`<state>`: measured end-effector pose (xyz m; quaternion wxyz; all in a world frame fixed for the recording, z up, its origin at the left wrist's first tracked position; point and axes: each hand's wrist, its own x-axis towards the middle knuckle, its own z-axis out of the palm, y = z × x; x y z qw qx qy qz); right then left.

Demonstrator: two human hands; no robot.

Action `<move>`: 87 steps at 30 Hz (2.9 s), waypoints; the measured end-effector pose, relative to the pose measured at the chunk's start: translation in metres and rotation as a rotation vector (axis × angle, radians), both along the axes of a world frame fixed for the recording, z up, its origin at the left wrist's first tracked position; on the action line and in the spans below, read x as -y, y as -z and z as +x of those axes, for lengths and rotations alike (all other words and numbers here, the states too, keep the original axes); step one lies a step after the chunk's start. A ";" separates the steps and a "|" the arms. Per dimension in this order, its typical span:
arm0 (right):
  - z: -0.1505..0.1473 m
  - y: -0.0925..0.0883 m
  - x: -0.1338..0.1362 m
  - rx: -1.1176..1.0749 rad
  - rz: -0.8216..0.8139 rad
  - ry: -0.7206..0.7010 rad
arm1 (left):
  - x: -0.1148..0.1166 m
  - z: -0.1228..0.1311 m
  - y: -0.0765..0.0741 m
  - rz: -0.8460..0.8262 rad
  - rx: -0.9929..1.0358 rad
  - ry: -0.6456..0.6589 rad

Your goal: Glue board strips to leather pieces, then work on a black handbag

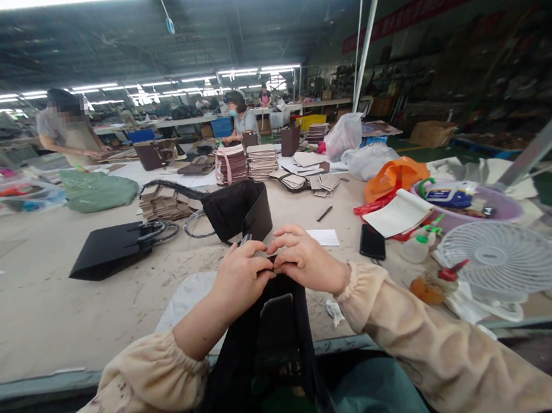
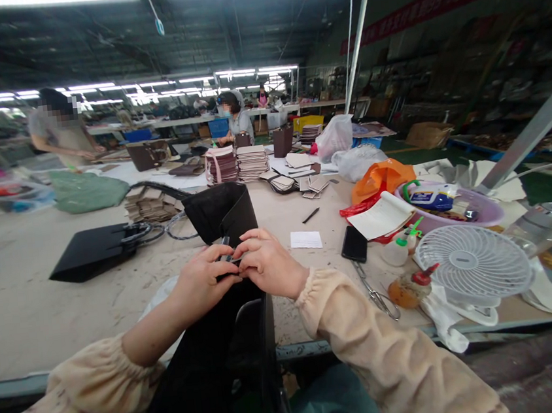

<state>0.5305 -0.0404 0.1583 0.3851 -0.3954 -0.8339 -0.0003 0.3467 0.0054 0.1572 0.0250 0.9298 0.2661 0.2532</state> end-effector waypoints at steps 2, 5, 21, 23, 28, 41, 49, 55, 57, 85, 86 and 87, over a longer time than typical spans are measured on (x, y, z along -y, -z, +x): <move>0.000 0.000 -0.001 0.003 -0.003 -0.011 | 0.000 0.000 0.000 -0.028 0.012 -0.007; 0.002 0.001 -0.002 0.012 -0.001 -0.029 | 0.000 0.000 0.000 -0.063 0.016 -0.023; 0.000 0.002 0.001 0.002 -0.036 0.016 | 0.000 0.004 -0.001 -0.073 -0.028 -0.004; 0.000 0.004 0.002 -0.001 -0.090 0.061 | -0.001 0.003 -0.001 -0.063 -0.005 0.022; -0.002 0.007 0.003 0.027 -0.167 0.141 | 0.000 0.003 0.000 -0.058 0.065 0.075; 0.000 0.004 -0.002 0.130 -0.168 0.166 | -0.001 0.005 0.001 -0.015 -0.150 -0.068; 0.005 -0.001 -0.001 0.153 -0.202 0.174 | 0.001 0.005 -0.002 -0.024 -0.188 -0.103; 0.005 0.001 0.000 0.211 -0.199 0.247 | 0.004 0.009 -0.007 -0.020 -0.207 -0.120; 0.005 0.000 0.000 0.230 -0.203 0.260 | 0.004 0.010 -0.007 -0.011 -0.210 -0.119; 0.002 -0.008 0.002 0.341 -0.231 0.386 | 0.000 0.018 -0.008 0.001 -0.210 -0.143; 0.002 -0.008 0.002 0.340 -0.228 0.387 | -0.001 0.018 -0.007 0.000 -0.200 -0.149; 0.003 -0.008 0.002 0.337 -0.226 0.386 | -0.002 0.018 -0.007 0.001 -0.191 -0.155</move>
